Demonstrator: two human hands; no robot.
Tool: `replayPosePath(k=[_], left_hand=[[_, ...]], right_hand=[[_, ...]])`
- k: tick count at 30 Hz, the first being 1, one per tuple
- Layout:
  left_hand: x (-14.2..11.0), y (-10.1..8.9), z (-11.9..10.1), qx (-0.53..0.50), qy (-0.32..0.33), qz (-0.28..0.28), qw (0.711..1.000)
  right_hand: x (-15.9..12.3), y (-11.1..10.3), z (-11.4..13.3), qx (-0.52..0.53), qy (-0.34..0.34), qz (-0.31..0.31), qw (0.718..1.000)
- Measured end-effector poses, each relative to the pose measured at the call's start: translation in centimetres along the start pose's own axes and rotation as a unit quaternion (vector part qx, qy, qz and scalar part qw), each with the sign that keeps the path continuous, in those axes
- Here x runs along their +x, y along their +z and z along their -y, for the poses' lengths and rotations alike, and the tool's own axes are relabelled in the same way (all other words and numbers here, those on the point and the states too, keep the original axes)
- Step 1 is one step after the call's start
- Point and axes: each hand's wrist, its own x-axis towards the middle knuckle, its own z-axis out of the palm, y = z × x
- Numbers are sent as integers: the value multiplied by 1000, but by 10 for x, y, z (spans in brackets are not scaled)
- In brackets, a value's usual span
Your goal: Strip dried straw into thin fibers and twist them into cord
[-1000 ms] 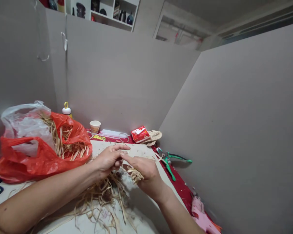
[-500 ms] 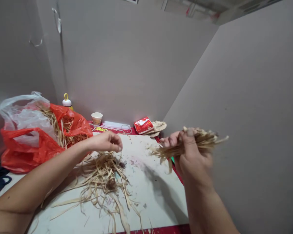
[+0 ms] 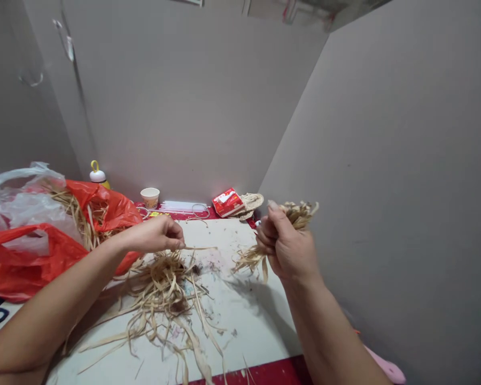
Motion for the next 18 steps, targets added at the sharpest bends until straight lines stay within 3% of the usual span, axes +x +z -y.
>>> replayPosePath(k=[3,5,8,12,15,18], left_hand=[[-7,-9,-5,-131,2,-9,991],[-8,-10,-8,-186,0,-11,982],[-6,-2,-11,-197,4,-19,980],[-2,16,-17,-177,25,-14,984],[-1,27,-23,-196,37,-22,980],[0,30,-28,-242,33,-66,967]], right_hand=[[0,2,-2,-2,65,39,997],[-1,3,-4,-33,66,56,996],[-8,6,-8,-140,26,102,985],[-22,16,-22,-296,5,231,927],[-29,24,-35,-321,-9,313,894],[-28,25,-41,-299,-31,315,900]])
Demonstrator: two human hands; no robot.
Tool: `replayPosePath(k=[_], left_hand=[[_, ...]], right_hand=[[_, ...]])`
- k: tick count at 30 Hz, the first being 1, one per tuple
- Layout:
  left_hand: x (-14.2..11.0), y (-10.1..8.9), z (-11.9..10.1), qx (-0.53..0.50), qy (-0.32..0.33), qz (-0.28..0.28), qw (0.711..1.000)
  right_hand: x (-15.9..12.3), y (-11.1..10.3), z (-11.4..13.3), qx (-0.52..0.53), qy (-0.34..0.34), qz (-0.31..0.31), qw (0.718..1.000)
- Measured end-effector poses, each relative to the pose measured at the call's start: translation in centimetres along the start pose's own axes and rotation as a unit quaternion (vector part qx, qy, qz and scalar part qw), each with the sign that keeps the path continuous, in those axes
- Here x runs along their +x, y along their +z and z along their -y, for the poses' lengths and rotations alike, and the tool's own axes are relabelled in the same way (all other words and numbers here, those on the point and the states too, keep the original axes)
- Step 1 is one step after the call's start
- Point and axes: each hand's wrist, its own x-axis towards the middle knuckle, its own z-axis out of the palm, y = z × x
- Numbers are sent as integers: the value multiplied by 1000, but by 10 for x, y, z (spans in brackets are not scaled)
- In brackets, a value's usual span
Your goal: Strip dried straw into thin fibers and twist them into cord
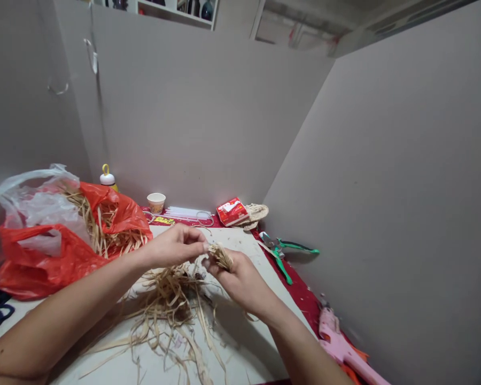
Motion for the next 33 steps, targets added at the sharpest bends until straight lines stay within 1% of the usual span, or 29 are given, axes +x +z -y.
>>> replayPosePath(k=[3,5,7,9,11,13,15,18,19,20,21,23,25,27,29,31,33], left_hand=[[1,0,-1,-41,14,-59,997],[2,-1,0,-51,24,-85,995],[4,-3,1,-48,28,-105,993],[6,-9,4,-26,25,-118,992],[11,-18,13,20,12,-126,992],[18,-31,28,91,-7,-128,987],[24,-45,48,195,-35,-136,971],[29,-58,76,372,-120,-152,908],[30,-60,83,404,-150,-144,891],[30,-60,88,419,-174,-129,882],[30,-59,92,420,-188,-109,881],[30,-54,96,406,-193,-61,891],[30,-48,96,395,-182,-20,900],[31,-45,92,369,-163,5,915],[30,-44,82,301,-132,14,944],[27,-47,69,202,-99,20,974],[24,-50,55,98,-79,28,992]], right_hand=[[2,-6,-2,33,28,-21,999],[2,-11,-2,56,62,-21,996],[3,-16,-2,71,70,-25,995],[3,-21,-2,77,41,-47,995],[2,-27,0,95,10,-80,992],[1,-33,2,151,18,-104,983],[-1,-40,6,224,49,-132,964],[-3,-47,12,278,85,-196,937],[-3,-48,13,281,92,-215,931],[-3,-48,14,283,98,-228,926],[-2,-48,14,286,104,-236,923],[0,-46,14,288,114,-239,920],[2,-43,11,289,120,-232,921],[4,-42,8,289,125,-226,922],[6,-43,5,294,130,-219,921],[7,-44,3,304,139,-208,919],[8,-45,0,312,147,-198,917]])
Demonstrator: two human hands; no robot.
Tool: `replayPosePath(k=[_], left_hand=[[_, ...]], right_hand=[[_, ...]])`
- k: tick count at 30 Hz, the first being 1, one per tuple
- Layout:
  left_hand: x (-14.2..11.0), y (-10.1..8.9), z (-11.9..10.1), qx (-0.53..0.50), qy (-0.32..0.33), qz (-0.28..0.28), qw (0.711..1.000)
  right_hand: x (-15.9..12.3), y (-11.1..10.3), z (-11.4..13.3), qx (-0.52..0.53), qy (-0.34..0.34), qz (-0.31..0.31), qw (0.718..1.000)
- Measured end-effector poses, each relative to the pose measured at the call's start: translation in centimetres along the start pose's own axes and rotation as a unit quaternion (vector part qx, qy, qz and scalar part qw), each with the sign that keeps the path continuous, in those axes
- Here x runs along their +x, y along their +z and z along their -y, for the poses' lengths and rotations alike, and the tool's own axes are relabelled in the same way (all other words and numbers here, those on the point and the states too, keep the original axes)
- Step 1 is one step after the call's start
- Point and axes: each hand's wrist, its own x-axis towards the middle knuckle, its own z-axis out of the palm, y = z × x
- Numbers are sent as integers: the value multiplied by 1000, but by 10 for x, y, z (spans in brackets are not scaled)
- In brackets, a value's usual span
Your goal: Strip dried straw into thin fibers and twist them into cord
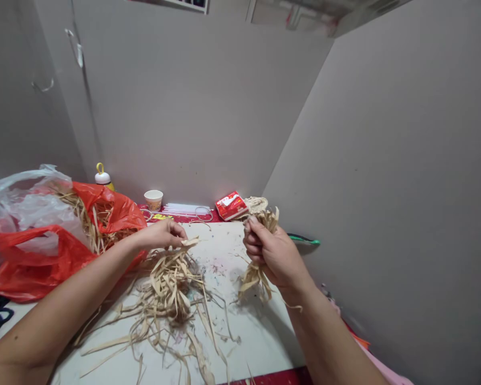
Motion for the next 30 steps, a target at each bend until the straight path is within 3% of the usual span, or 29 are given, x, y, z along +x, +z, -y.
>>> replayPosePath(k=[5,11,18,21,23,26,30], left_hand=[[-7,3,-17,-191,14,12,981],[-10,17,-25,-213,46,52,975],[-10,44,-31,-260,65,-11,963],[-7,55,-30,-277,54,-34,959],[-7,57,-30,-270,40,-16,962],[-7,54,-31,-221,23,26,975],[-7,41,-30,-139,18,22,990]], right_hand=[[6,0,-11,-10,16,18,1000],[4,10,-22,-34,30,49,998],[-5,32,-37,0,14,72,997],[-5,33,-45,15,-23,41,999],[-4,30,-45,29,-35,14,999],[-1,23,-38,69,-64,-24,995],[6,13,-21,112,-133,-91,981]])
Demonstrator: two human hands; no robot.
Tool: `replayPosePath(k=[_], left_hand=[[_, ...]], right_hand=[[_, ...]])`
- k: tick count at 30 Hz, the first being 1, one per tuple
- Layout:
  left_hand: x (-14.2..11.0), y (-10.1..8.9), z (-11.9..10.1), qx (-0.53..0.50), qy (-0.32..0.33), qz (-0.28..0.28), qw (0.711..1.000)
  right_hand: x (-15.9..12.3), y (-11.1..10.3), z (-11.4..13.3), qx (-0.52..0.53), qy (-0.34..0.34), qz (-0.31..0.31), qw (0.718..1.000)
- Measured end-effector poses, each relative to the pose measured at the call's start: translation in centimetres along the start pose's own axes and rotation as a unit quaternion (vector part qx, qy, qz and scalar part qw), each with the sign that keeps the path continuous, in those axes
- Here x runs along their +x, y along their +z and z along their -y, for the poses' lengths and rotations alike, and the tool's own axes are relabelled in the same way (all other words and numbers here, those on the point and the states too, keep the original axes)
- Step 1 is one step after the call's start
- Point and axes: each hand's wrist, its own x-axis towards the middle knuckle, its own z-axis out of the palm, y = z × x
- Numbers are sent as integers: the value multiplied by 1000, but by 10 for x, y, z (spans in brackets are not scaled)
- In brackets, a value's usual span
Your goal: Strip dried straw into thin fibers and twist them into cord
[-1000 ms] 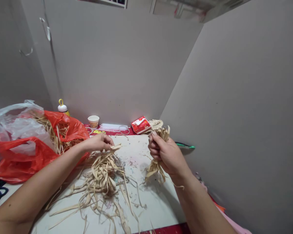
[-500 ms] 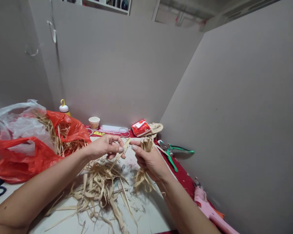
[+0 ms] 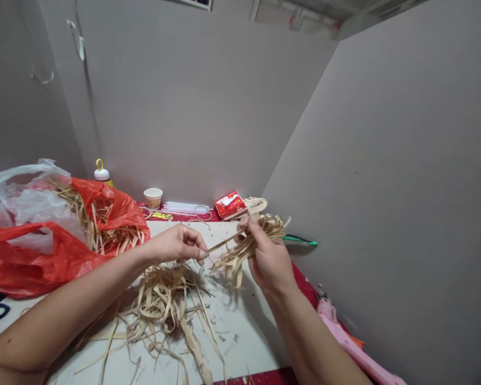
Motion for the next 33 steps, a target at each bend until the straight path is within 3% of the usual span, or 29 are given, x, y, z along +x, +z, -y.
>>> replayPosePath(k=[3,7,12,15,17,19,23,26,30,33], left_hand=[[-2,-12,-1,105,12,2,994],[-8,-19,-6,237,20,70,969],[-1,-2,9,424,41,58,903],[7,7,25,495,35,85,864],[8,5,28,480,4,90,873],[5,-5,21,420,-9,89,903],[-10,-33,-8,273,34,81,958],[-18,-44,-21,171,41,41,984],[-15,-39,-16,52,53,-27,997],[-8,-27,-8,-12,53,-32,998]], right_hand=[[9,-6,15,48,20,-14,999],[15,-18,32,66,40,5,997],[10,-18,38,-17,-9,4,1000],[5,-13,35,-45,31,31,998],[4,-11,34,-50,60,45,996],[6,-12,34,-46,75,47,995],[14,-22,38,-25,85,40,995],[22,-31,39,1,87,29,996],[26,-33,31,18,99,34,994],[21,-24,17,14,110,63,992]])
